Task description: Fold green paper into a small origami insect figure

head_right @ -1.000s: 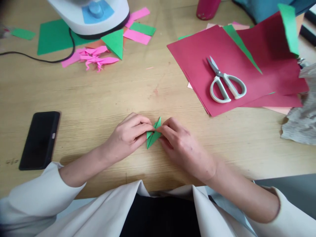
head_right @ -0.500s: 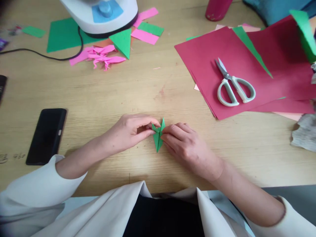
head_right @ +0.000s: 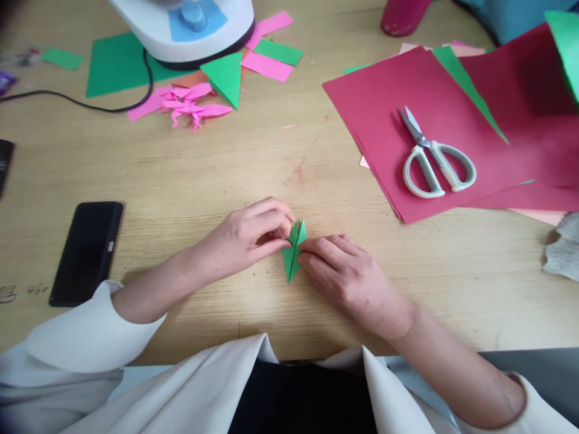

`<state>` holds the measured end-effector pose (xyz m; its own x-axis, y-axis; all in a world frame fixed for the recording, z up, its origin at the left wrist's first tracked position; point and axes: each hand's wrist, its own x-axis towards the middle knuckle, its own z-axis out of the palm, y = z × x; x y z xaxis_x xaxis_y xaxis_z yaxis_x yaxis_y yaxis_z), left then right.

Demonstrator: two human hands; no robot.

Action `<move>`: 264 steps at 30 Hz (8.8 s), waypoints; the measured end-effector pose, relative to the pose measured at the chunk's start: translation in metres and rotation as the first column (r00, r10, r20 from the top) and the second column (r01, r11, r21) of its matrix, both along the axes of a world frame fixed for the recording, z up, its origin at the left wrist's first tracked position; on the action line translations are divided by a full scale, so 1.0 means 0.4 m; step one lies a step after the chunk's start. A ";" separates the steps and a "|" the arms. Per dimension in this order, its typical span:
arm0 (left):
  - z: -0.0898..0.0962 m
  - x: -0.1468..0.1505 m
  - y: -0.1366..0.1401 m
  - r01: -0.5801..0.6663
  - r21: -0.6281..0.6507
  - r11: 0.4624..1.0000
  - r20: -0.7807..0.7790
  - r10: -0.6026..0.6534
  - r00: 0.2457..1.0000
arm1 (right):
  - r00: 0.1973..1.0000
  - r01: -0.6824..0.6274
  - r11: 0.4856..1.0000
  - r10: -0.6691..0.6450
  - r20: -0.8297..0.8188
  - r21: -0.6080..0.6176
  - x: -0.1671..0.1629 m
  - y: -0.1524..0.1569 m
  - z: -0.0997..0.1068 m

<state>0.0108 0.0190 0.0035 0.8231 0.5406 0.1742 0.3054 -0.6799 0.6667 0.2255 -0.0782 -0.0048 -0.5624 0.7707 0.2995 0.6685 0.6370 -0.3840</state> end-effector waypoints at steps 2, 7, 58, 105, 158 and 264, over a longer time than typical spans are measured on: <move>-0.007 -0.003 -0.009 0.014 0.072 0.997 0.009 -0.015 1.000 | 1.000 -0.004 1.000 0.004 0.010 0.004 0.001 -0.001 -0.001; -0.025 -0.022 -0.030 0.010 0.373 0.928 0.006 -0.013 1.000 | 0.998 -0.028 0.998 0.025 0.061 0.049 0.006 -0.004 -0.005; -0.023 -0.064 -0.052 0.182 0.485 0.855 -0.116 -0.143 0.983 | 0.992 -0.030 0.999 0.028 0.125 0.016 0.045 -0.012 0.005; -0.010 -0.080 -0.068 0.280 0.411 0.868 -0.324 -0.148 0.934 | 0.998 -0.028 1.000 0.027 0.062 0.010 0.056 -0.005 -0.014; -0.009 -0.070 -0.012 0.465 0.197 0.863 -0.455 -0.339 0.823 | 0.994 -0.103 0.987 0.106 0.013 -0.124 0.073 0.031 0.000; 0.009 0.096 -0.092 -0.324 -0.617 0.717 0.141 0.505 0.851 | 0.645 -0.045 0.809 -0.425 -0.635 -0.587 0.045 0.053 -0.031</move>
